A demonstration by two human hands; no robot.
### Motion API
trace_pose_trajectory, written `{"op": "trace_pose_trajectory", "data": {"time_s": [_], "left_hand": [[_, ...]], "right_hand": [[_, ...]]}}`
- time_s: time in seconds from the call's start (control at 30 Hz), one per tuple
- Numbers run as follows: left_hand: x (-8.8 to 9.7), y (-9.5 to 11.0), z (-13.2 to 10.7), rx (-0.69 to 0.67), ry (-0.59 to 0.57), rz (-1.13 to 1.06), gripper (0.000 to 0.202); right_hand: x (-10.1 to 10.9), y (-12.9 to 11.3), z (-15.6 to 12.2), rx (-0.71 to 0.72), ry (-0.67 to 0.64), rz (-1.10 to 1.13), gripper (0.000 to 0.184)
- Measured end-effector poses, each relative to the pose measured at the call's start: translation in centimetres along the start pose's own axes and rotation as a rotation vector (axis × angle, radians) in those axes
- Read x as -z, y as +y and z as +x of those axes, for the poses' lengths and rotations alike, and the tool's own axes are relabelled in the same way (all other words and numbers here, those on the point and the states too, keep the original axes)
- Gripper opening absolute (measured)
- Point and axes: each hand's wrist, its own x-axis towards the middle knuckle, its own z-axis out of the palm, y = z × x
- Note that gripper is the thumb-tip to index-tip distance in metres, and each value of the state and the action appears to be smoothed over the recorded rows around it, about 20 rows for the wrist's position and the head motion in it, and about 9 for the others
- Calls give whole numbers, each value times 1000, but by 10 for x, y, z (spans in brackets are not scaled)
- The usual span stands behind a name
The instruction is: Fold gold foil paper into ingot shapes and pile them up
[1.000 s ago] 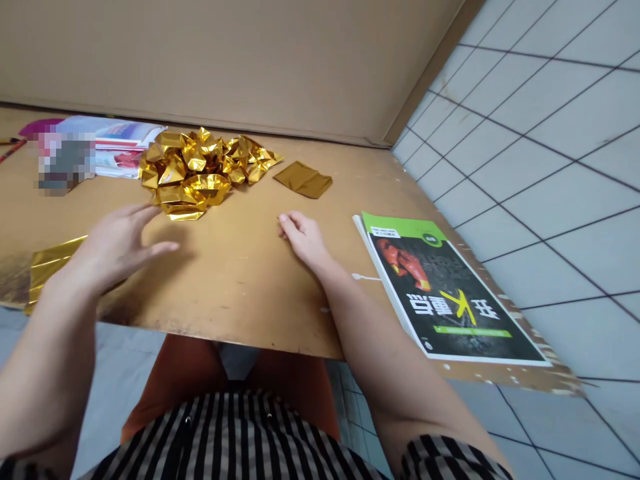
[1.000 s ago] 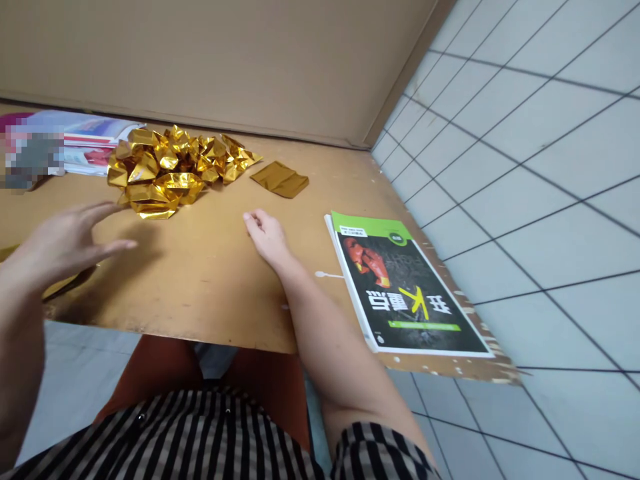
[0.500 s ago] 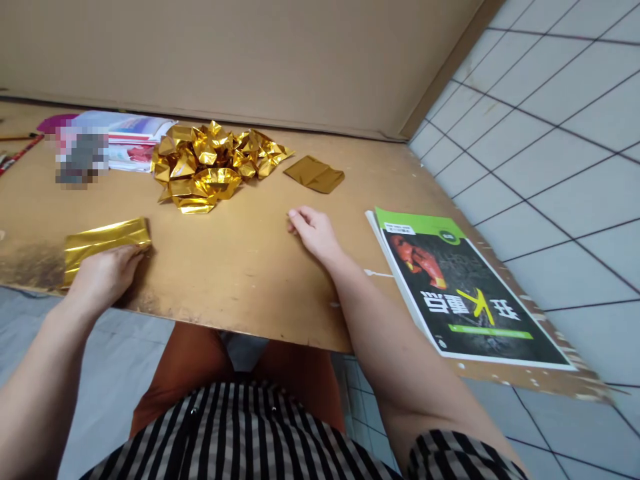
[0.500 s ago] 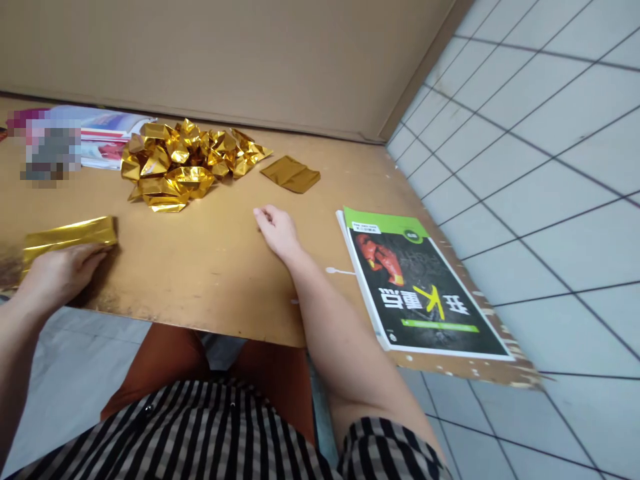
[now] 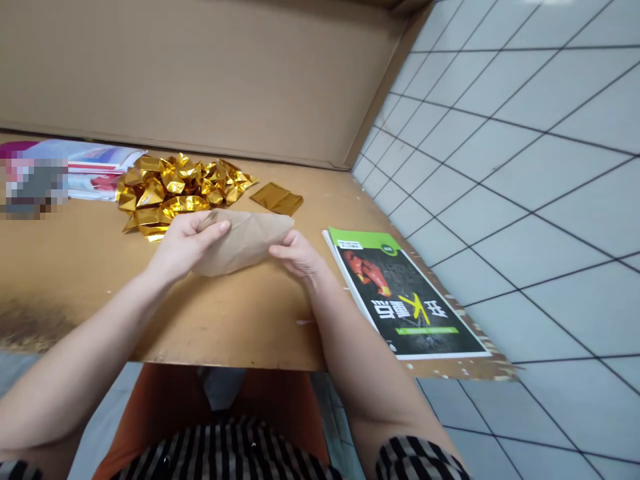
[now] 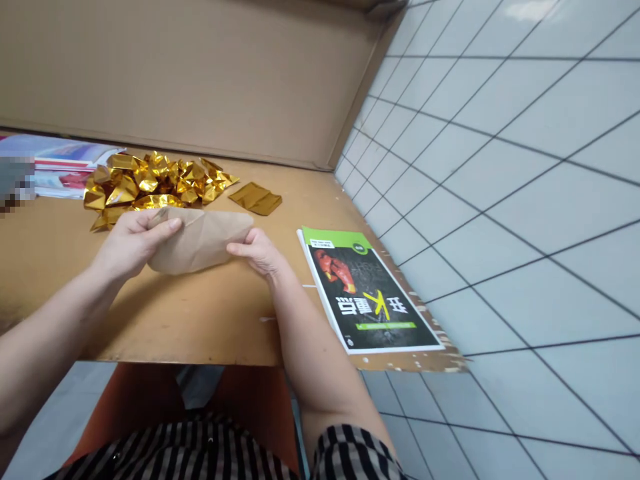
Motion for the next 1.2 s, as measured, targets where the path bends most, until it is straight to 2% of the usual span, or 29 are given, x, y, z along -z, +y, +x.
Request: {"op": "trace_pose_trajectory", "data": {"time_s": [0.13, 0.23, 0.5, 0.67, 0.77, 0.87, 0.93, 1.1, 1.2], "left_hand": [[-18, -3, 16, -47, -46, -101, 43], [-24, -8, 20, -76, -52, -65, 44], [-23, -33, 22, -132, 75, -9, 33], [-21, -42, 20, -113, 90, 6, 32], [-17, -46, 23, -171, 74, 35, 25], [-11, -51, 28, -254, 100, 83, 13], [-6, -54, 32, -277, 147, 138, 7], [4, -62, 38, -309, 216, 103, 13], [6, -64, 39, -325, 229, 12, 9]], "right_hand": [[9, -1, 2, 46, 220, 73, 48], [16, 0, 4, 82, 309, 97, 45], [16, 5, 6, 77, 306, 100, 43], [13, 6, 8, 73, 342, 58, 42], [12, 5, 9, 127, 411, 1, 43], [11, 0, 7, 197, 491, -161, 40], [9, -4, 4, 254, 485, -330, 35], [-2, -16, -6, 491, 284, -872, 18], [-6, -16, -8, 633, 205, -1144, 17]]}}
